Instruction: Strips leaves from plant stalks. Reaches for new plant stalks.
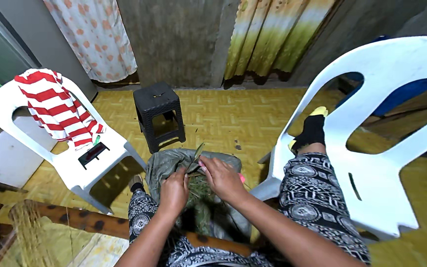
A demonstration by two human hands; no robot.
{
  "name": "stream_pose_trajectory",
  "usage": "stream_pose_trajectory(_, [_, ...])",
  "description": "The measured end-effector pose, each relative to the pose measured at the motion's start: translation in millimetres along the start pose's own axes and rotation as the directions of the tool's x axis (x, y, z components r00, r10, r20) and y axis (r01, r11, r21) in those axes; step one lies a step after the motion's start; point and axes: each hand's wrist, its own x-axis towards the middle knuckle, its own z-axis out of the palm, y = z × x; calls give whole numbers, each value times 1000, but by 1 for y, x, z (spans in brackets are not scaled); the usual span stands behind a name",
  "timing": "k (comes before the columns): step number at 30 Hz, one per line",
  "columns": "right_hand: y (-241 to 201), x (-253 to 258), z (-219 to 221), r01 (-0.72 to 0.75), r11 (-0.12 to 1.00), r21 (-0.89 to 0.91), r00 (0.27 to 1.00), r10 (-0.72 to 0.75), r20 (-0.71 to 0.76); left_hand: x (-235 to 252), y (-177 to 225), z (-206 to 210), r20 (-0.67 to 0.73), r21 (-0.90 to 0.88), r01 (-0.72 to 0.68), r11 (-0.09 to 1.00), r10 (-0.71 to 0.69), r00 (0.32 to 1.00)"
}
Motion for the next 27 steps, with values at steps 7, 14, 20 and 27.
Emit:
stream_pose_trajectory(7, [9,9,-4,22,997,-67,996,-28,-80,-7,-10,6,-62,9,-58,998,58,996])
stream_pose_trajectory(14, [30,31,-33,-162,986,25,975,164,-152,-12,-15,5,-76,-1,-52,999,51,996])
stream_pose_trajectory(20, [18,21,-38,-148,983,107,986,155,-64,-11,-16,8,-112,40,-46,998,50,992])
stream_pose_trajectory(27, [-2,9,-18,-104,994,22,989,101,108,-11,-13,13,-139,92,-63,994,76,987])
